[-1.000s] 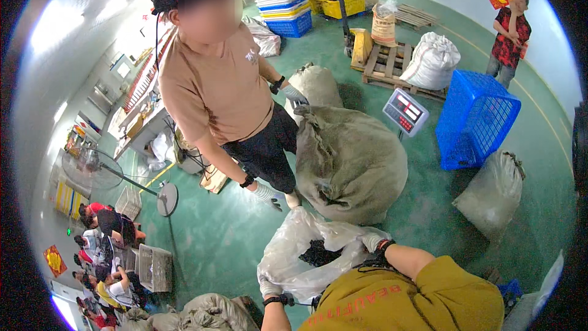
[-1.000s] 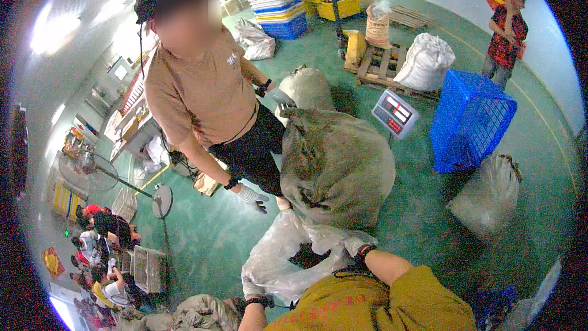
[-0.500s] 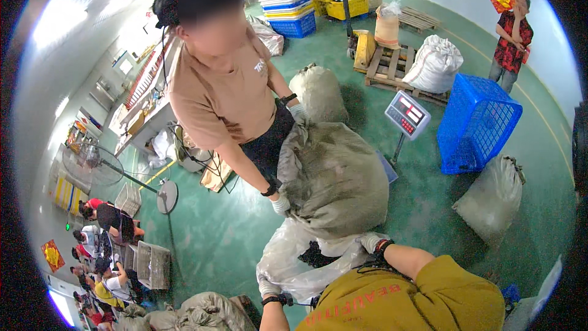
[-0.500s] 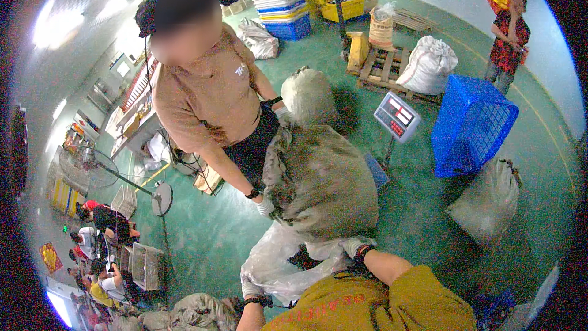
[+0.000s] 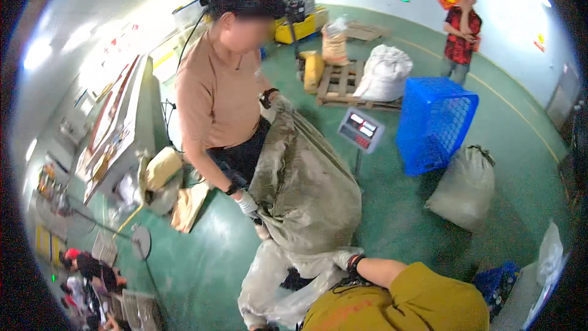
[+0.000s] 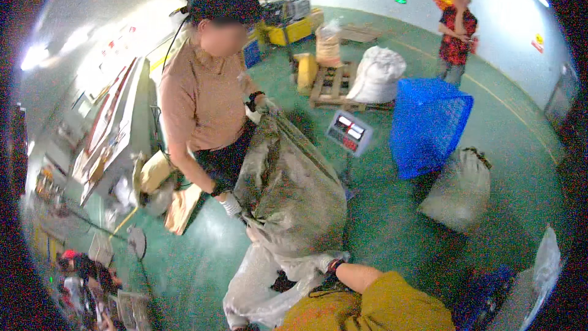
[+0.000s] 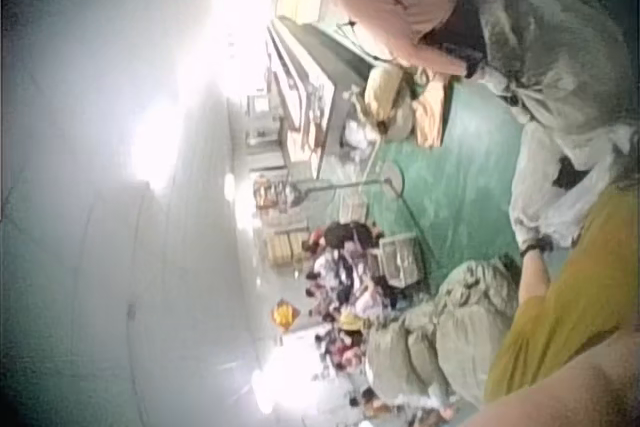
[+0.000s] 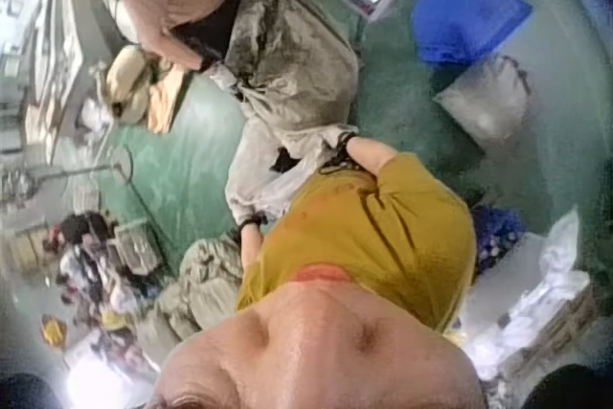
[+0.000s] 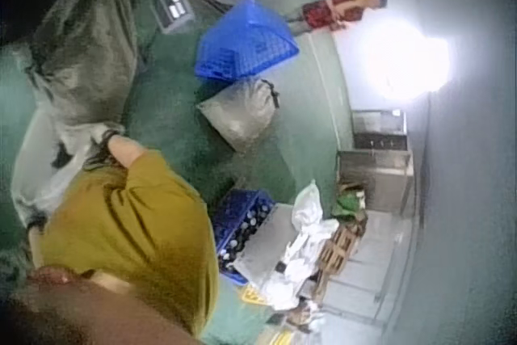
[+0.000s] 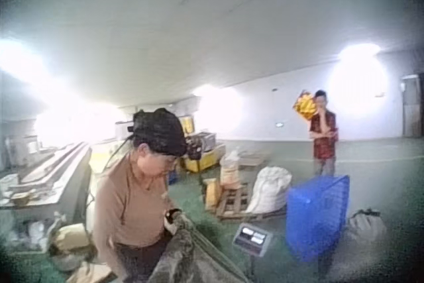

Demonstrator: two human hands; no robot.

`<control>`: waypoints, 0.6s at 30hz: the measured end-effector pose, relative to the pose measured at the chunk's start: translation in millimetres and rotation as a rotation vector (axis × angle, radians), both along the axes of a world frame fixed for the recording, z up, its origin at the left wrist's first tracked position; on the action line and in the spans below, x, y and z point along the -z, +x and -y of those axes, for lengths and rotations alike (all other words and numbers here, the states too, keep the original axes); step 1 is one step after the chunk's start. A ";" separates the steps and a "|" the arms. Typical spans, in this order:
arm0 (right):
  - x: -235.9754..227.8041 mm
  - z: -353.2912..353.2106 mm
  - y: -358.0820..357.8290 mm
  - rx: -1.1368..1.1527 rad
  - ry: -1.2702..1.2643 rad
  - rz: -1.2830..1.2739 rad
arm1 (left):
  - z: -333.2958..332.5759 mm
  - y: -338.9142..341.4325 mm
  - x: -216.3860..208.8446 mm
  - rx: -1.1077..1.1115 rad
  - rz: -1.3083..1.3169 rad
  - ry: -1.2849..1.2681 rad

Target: The recorder is working with a colleague to bag and weigh black plastic/rubber manufacturing parts.

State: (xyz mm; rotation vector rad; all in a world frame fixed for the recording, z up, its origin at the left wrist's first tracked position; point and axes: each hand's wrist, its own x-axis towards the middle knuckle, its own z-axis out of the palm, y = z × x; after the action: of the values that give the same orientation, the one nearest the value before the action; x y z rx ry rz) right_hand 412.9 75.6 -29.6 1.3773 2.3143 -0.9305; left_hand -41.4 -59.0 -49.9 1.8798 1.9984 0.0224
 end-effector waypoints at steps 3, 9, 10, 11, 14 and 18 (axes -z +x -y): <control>-17.1 8.1 14.6 0.571 0.194 -0.155 | -24.6 21.3 -1.6 -0.360 0.744 0.010; 37.5 14.7 32.7 0.456 0.042 -0.347 | -14.3 48.1 -53.2 -0.941 1.813 -0.060; 43.2 16.4 27.6 0.338 0.191 -0.348 | -7.1 42.8 -49.1 -0.973 1.864 -0.055; 54.7 17.5 28.2 0.562 0.056 -0.340 | -14.8 44.2 -50.1 -0.988 1.922 -0.061; 29.4 9.0 25.6 0.687 -0.133 -0.279 | -5.5 45.4 -45.9 -0.969 1.881 -0.047; -13.7 -0.7 26.2 0.648 -0.108 -0.262 | 0.8 45.1 -43.8 -0.929 1.792 -0.015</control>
State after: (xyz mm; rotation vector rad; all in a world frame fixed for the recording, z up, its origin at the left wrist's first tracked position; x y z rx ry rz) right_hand 439.1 76.3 -16.0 2.1155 1.9509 -1.4646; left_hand 3.7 -59.8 -6.1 0.1641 1.1240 1.3247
